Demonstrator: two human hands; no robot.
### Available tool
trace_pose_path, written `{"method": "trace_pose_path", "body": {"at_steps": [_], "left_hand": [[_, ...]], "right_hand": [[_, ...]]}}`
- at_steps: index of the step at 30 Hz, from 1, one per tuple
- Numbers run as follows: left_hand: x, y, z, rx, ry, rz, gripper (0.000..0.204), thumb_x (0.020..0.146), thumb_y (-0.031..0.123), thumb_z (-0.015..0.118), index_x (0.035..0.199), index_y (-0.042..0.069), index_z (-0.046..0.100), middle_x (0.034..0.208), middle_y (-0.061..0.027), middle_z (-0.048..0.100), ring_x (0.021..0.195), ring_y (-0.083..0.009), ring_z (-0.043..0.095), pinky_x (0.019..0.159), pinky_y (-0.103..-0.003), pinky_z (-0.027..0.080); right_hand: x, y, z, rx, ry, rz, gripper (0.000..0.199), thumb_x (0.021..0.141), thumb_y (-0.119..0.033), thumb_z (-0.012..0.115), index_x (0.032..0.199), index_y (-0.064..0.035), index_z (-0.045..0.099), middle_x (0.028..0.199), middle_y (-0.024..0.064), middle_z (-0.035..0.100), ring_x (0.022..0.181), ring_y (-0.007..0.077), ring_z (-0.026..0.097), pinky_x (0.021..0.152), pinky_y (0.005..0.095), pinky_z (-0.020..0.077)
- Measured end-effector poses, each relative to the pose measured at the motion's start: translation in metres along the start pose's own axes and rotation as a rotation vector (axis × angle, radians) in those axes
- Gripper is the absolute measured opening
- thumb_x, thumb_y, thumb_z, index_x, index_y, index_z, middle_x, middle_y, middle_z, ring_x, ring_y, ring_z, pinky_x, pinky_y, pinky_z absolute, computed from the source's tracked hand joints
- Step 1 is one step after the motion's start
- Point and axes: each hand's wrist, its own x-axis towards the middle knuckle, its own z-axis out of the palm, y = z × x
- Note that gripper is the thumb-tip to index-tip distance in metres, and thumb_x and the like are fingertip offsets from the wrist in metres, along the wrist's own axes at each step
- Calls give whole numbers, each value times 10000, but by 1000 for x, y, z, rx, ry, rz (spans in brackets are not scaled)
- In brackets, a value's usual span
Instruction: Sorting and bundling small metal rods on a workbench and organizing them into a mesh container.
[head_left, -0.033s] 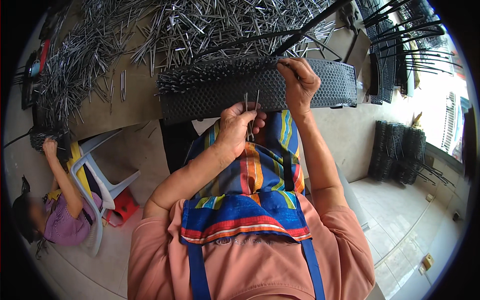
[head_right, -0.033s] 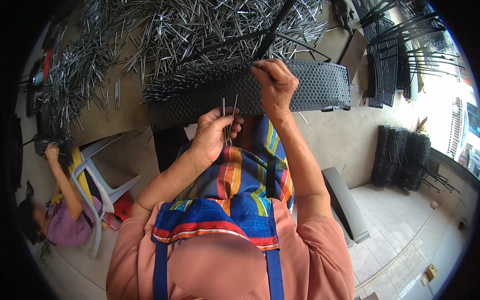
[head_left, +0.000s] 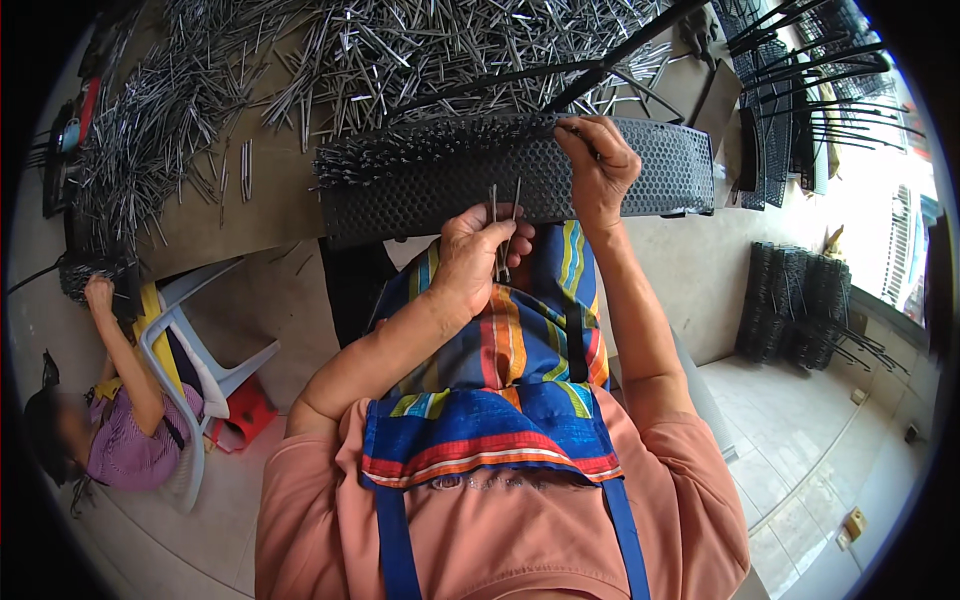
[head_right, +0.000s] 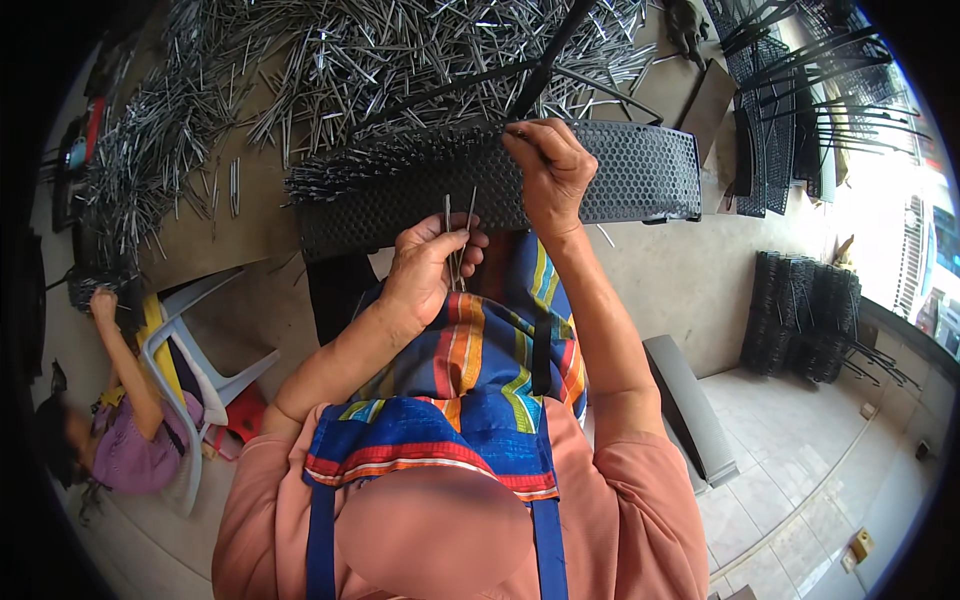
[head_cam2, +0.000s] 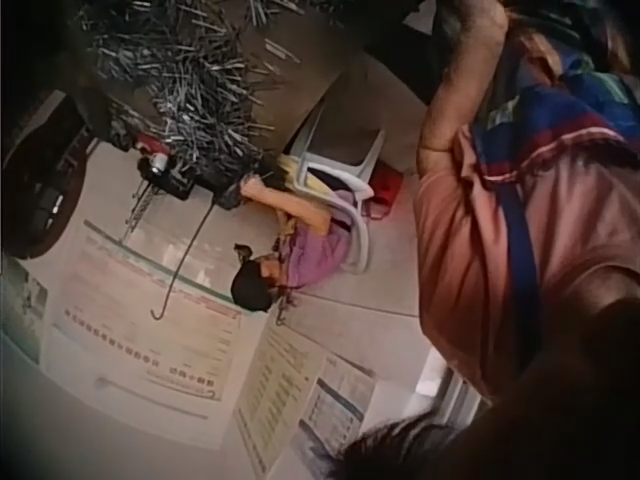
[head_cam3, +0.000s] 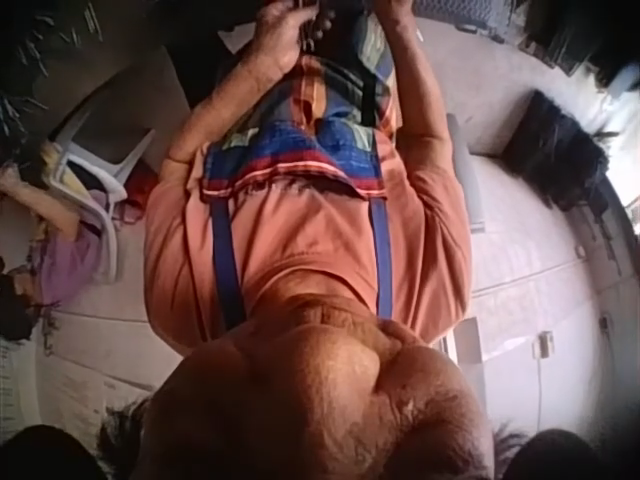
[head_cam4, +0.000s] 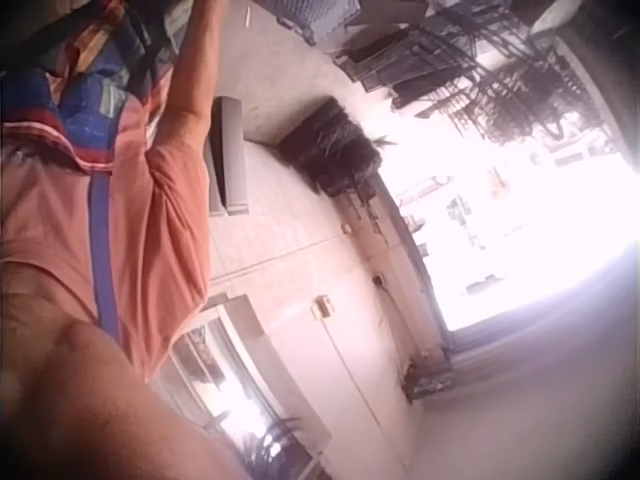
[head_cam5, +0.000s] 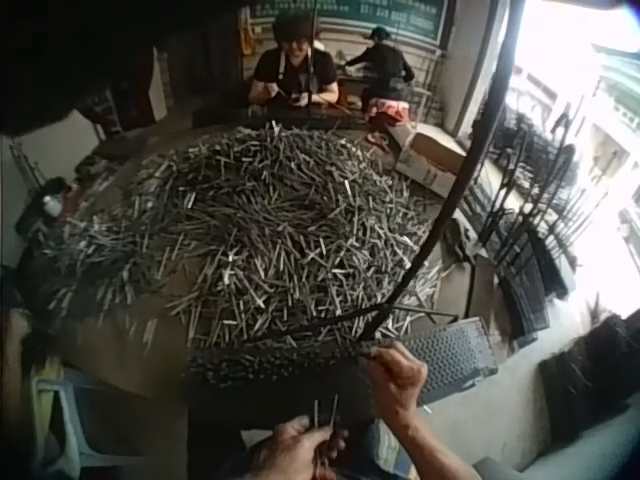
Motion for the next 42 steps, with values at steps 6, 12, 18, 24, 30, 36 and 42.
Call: {"method": "trace_pose_path", "body": {"at_steps": [6, 12, 18, 24, 30, 36, 42], "left_hand": [[4, -3, -6, -29, -9, -44, 188, 911, 3, 524, 1059, 10, 640, 917, -95, 687, 773, -159, 662, 682, -265, 534], [2, -6, -8, -60, -29, -48, 202, 900, -5, 520, 1065, 19, 634, 940, -98, 685, 809, -177, 668, 712, -291, 542], [5, -2, -4, -53, -5, -88, 220, 889, -14, 501, 1066, 14, 627, 940, -99, 679, 803, -186, 665, 730, -311, 542], [12, -6, -7, -77, -48, -68, 220, 899, -1, 515, 1080, 18, 638, 942, -93, 676, 821, -182, 654, 741, -306, 531], [12, -1, -4, -105, -66, -57, 233, 908, 9, 519, 1109, 8, 636, 944, -91, 676, 838, -175, 648, 771, -300, 521], [14, 4, -5, -67, -176, -26, 207, 932, 21, 532, 1108, -11, 636, 947, -102, 683, 833, -176, 664, 759, -290, 535], [15, 13, 11, 26, -264, -136, 176, 948, 62, 555, 1073, -19, 649, 947, -123, 700, 821, -214, 698, 732, -328, 575]], "right_hand": [[4, -8, -1, -97, -79, -29, 130, 767, 82, 699, 883, 26, 716, 798, 43, 665, 702, 72, 588, 624, 197, 453], [-4, 7, 3, -171, -115, -8, 132, 754, 60, 723, 878, 15, 723, 766, 43, 654, 666, 85, 589, 583, 220, 444], [-1, -3, 9, -241, -33, -18, 106, 752, 9, 742, 854, -14, 731, 719, 52, 650, 614, 99, 589, 562, 244, 449], [20, 5, 7, -355, -105, 39, 87, 765, -65, 744, 848, -40, 743, 690, 81, 666, 600, 136, 626, 560, 273, 462], [9, -3, -2, -504, -254, -140, 146, 796, -109, 731, 941, -98, 747, 720, 85, 634, 593, 230, 626, 552, 318, 476], [-19, -8, -11, -415, -185, 14, 131, 801, -168, 731, 922, -118, 725, 731, 87, 620, 614, 271, 629, 538, 342, 484], [-24, -20, -29, 452, -336, 921, 114, 815, -88, 729, 834, 18, 692, 670, -3, 623, 589, 77, 563, 519, 226, 422]]}}
